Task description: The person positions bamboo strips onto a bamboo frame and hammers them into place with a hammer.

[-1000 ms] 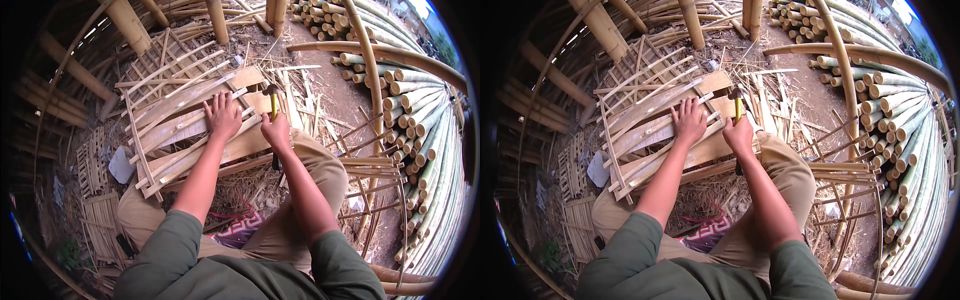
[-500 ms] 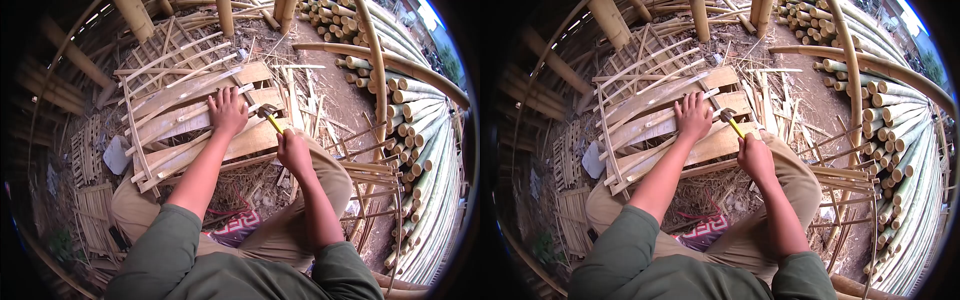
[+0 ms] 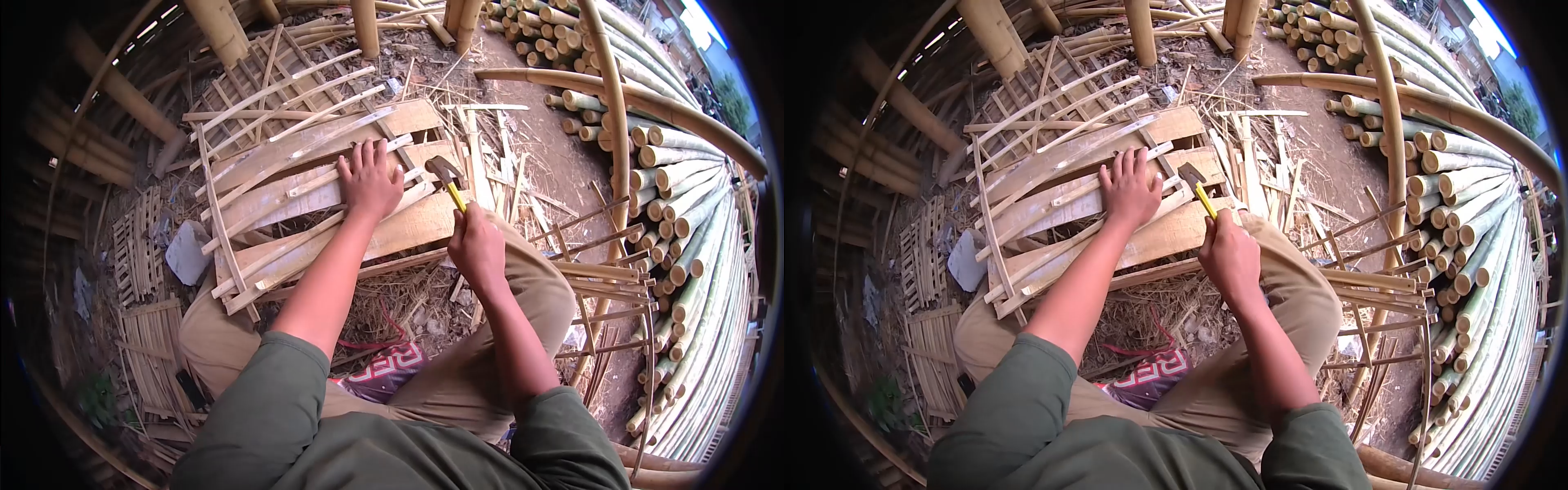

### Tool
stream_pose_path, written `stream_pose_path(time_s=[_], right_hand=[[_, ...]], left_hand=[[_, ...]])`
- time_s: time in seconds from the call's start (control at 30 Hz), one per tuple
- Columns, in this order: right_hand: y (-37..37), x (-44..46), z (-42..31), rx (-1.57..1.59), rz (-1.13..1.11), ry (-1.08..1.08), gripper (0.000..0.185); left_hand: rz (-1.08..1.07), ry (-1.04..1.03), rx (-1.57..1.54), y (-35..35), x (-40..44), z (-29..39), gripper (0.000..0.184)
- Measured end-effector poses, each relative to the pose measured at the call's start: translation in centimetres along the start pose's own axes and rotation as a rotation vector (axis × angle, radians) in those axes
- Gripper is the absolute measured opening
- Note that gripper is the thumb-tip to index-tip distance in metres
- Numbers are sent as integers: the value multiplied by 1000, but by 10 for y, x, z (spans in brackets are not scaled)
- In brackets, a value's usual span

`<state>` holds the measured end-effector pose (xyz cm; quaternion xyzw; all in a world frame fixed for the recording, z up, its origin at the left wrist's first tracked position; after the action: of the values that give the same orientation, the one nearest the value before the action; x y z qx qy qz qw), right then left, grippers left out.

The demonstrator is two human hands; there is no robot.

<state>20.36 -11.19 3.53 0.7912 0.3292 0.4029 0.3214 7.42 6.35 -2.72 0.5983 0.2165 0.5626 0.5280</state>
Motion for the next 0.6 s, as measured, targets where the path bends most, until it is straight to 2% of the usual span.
stream_pose_path(time_s=[0.03,0.17,0.27,0.4,0.53,0.6], right_hand=[[7,2,-5,73,30,-10,20],[-14,0,2,5,-40,63,22],[-21,-3,5,23,-55,20,22],[2,1,-8,124,22,25,22],[-15,-3,2,-7,-48,56,19],[-5,-1,-2,5,-12,33,19]], left_hand=[[0,9,0,-1,-1,-1,65],[-24,7,7,-2,-2,0,65],[-16,20,-7,0,1,0,65],[7,8,-9,-4,1,-1,66],[8,-1,-6,-1,-3,0,67],[17,-5,-11,4,2,1,67]])
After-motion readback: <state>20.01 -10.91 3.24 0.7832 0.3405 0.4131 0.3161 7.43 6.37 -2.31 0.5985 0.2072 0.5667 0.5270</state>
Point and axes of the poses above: each hand's wrist, its own x-axis towards the middle knuckle, its own y-axis out of the back of the hand, z = x × y, the point moved 6 cm from there along x, towards the middle knuckle, and after that the axes turned 12 degrees about z, right-handed, at the moved point
